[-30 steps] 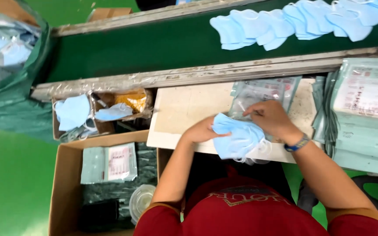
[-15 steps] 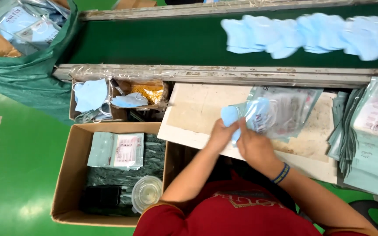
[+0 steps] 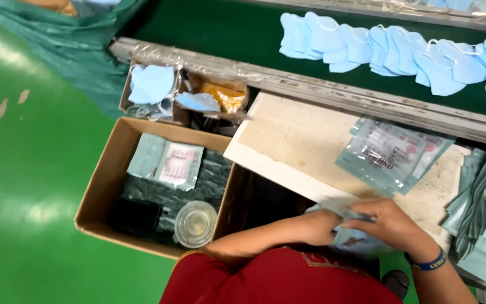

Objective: Packing face masks into plastic bags and boxes.

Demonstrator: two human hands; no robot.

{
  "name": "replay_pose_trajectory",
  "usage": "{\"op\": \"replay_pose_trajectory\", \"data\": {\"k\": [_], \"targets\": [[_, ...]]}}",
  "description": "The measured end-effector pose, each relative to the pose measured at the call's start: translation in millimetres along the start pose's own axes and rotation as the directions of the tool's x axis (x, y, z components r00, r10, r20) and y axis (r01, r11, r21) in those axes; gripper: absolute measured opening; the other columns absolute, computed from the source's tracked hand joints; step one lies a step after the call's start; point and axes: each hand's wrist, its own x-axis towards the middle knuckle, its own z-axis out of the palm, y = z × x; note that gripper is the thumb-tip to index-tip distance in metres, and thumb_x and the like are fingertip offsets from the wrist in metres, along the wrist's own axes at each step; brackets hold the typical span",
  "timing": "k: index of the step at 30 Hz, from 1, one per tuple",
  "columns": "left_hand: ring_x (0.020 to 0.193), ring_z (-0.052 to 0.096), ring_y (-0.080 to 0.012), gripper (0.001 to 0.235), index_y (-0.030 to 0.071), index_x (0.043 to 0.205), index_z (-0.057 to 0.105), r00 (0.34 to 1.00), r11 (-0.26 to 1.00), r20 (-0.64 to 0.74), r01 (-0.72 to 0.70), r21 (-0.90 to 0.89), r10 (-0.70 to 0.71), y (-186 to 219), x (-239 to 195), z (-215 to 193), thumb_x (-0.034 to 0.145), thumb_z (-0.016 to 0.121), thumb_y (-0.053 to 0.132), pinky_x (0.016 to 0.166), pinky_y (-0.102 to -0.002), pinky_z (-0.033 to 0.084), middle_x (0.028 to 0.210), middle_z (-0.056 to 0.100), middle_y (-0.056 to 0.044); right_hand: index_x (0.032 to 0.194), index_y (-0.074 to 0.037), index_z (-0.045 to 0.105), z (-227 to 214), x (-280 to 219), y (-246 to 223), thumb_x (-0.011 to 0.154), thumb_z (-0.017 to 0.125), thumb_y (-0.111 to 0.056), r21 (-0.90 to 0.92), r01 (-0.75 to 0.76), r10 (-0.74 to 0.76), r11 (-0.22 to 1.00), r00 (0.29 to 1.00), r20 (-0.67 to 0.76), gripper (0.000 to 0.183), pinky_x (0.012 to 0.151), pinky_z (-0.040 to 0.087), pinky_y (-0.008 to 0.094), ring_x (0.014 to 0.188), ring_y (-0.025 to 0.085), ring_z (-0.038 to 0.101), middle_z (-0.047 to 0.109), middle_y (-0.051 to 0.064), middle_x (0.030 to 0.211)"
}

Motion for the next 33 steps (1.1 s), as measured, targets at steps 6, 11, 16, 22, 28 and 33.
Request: {"op": "replay_pose_trajectory", "data": {"k": [6,11,16,22,28,33], "targets": [[0.100,0.070,-0.0341,0.025,0.004,0.117,0.070,0.732,0.833,-0.538,-0.075,0.548,0.419,82.9,-59.9,-26.2,0.103,0.066,0.025,0.084,-0.041,0.056,0.108,0.070,-0.015,0.102,-0.004,0.082,18.3,-28.6,39.3,0.080,0.082,-0.020,0.426,-0.307,0.344,0.851,0.939,-0.013,0.028,0.064,0.053,0.028,0.074,0.010,0.066,0.079,0.006,0.086],[0.111,0.059,-0.0335,0.046,-0.002,0.124,0.068,0.539,0.756,-0.596,-0.124,0.643,0.595,104.6,-70.7,-39.2,0.090,0.071,0.029,0.092,-0.045,0.047,0.116,0.065,-0.017,0.094,0.004,0.079,21.2,-21.1,25.5,0.085,0.084,-0.011,0.274,-0.511,0.529,0.815,0.848,0.008,0.017,0.060,0.037,0.037,0.071,0.020,0.038,0.056,0.025,0.071],[0.105,0.062,-0.0275,0.019,0.010,0.100,0.072,0.709,0.791,-0.553,-0.012,0.612,0.438,77.5,-62.0,-44.1,0.092,0.070,0.028,0.089,-0.045,0.046,0.106,0.070,-0.007,0.092,0.004,0.081,28.0,-25.0,33.9,0.086,0.085,-0.017,0.019,-0.373,0.373,0.928,0.925,-0.074,0.023,0.061,0.047,0.031,0.061,0.016,0.051,0.067,0.013,0.075],[0.087,0.070,-0.0315,0.027,0.010,0.104,0.068,0.915,0.890,-0.340,-0.042,0.454,0.216,52.9,-36.3,-97.8,0.101,0.059,0.035,0.078,-0.045,0.055,0.092,0.071,-0.010,0.108,-0.001,0.081,7.5,0.4,21.9,0.090,0.077,-0.006,0.348,-0.311,0.391,0.884,0.901,-0.187,0.019,0.061,0.047,0.030,0.064,0.015,0.060,0.077,0.011,0.075],[0.091,0.065,-0.0236,0.029,0.009,0.109,0.067,0.464,0.948,-0.838,-0.010,0.318,0.286,-23.3,-59.1,-357.7,0.105,0.050,0.032,0.083,-0.039,0.050,0.099,0.069,-0.009,0.130,0.001,0.067,-28.9,94.7,24.3,0.111,0.067,-0.007,0.363,0.009,0.182,0.932,0.853,-0.490,0.021,0.097,0.056,0.027,0.111,0.016,0.070,0.071,0.011,0.120],[0.065,0.055,-0.0178,0.036,0.001,0.105,0.058,-0.156,0.915,-0.910,-0.070,0.398,0.384,40.2,-132.2,-493.1,0.110,0.053,0.036,0.060,-0.034,0.048,0.076,0.060,-0.005,0.131,-0.001,0.067,-26.8,185.6,61.2,0.103,0.069,-0.006,0.281,0.070,0.097,0.957,0.836,-0.541,0.028,0.098,0.060,0.033,0.117,0.019,0.065,0.065,0.016,0.128]]}}
